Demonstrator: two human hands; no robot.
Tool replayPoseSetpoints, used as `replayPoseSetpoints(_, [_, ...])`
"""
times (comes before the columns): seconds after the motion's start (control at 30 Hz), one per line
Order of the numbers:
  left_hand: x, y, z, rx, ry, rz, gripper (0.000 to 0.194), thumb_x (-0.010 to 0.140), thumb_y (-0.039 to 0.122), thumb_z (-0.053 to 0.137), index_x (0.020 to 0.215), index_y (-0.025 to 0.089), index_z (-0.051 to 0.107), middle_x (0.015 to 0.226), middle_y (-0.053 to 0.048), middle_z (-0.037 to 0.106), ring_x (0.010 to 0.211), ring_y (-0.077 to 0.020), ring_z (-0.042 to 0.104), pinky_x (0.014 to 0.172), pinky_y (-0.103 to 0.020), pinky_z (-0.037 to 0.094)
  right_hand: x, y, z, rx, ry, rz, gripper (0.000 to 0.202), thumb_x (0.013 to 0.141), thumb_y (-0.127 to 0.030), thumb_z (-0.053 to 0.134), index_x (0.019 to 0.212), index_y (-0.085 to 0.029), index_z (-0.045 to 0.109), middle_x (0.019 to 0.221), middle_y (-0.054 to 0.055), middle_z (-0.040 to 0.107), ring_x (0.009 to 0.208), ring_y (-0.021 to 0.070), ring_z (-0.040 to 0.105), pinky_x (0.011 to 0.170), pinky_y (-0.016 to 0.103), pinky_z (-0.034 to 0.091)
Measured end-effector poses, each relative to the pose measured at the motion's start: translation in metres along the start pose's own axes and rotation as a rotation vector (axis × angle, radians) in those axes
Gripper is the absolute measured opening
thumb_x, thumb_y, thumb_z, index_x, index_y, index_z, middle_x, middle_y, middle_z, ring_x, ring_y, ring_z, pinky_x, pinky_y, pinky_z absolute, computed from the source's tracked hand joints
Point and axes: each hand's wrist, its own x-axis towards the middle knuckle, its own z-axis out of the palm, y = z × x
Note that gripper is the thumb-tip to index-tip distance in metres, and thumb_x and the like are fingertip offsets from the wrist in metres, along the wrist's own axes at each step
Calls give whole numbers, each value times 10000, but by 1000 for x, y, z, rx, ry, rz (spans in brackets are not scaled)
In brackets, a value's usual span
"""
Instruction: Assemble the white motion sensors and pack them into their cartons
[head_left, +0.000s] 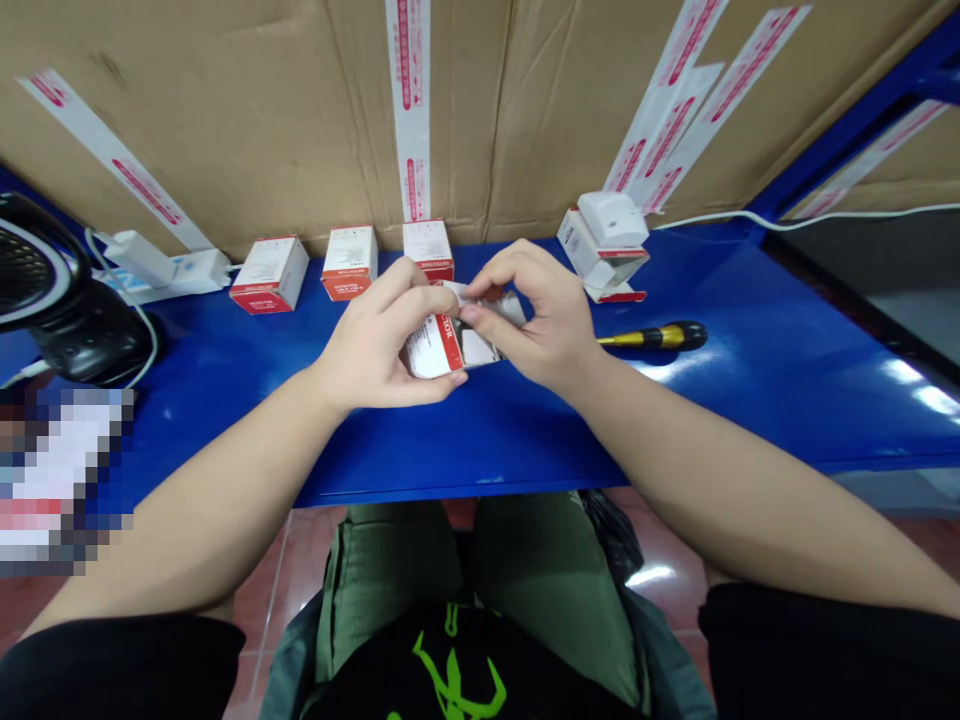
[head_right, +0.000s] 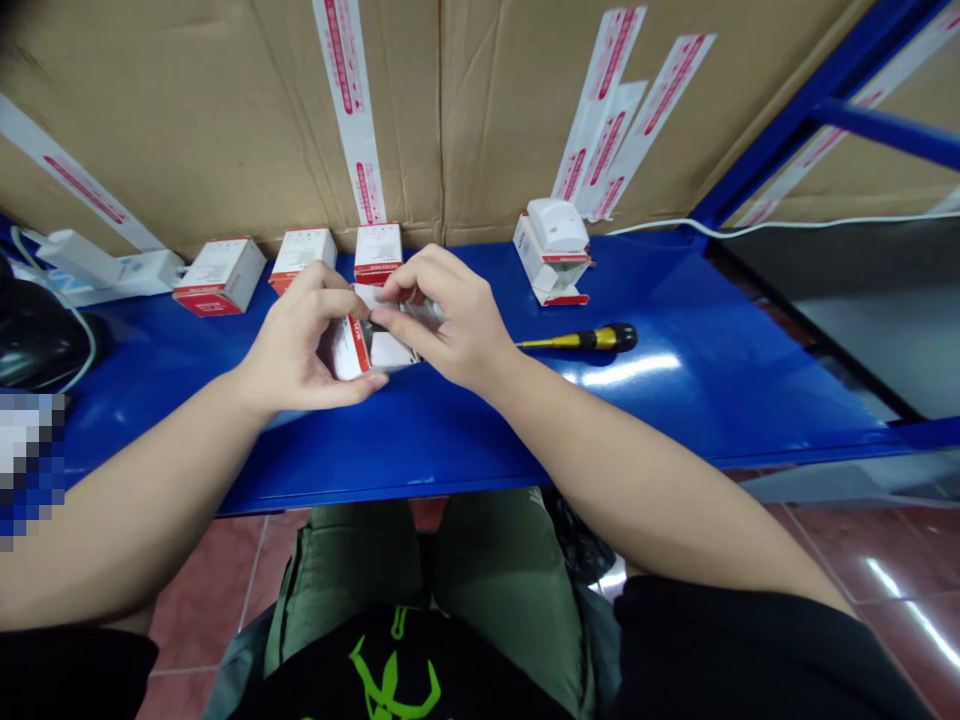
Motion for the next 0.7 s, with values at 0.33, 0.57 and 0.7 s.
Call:
replayPoseSetpoints(0.33, [-3,-1,-8,17,-103,-121,513,934,734,743,1228,314,754,1057,-89,617,938,-295,640,816,-483,603,-2,-6,-5,-30,8,306,344,963,-481,795,1213,-291,654,1215,106,695,1147,311,670,966,506,635])
replayPoseSetpoints(0.57, [-2,-5,-7,82,-40,-92,546,947,693,762,1312,298,667,1078,-102,664,931,-302,666,772,-508,621,1,7,-20,289,-33,426,354,1009,-535,712,1273,-314,631,1298,62,711,1002,220,724,814,386,655])
replayPoseSetpoints(0.7, [2,-4,-6,36,15,-50,682,925,635,813,1441,302,517,1149,-85,713,925,-278,704,751,-480,640,4,-8,-18,283,-76,332,347,955,-541,785,1179,-290,699,1375,99,705,1264,284,699,891,394,661])
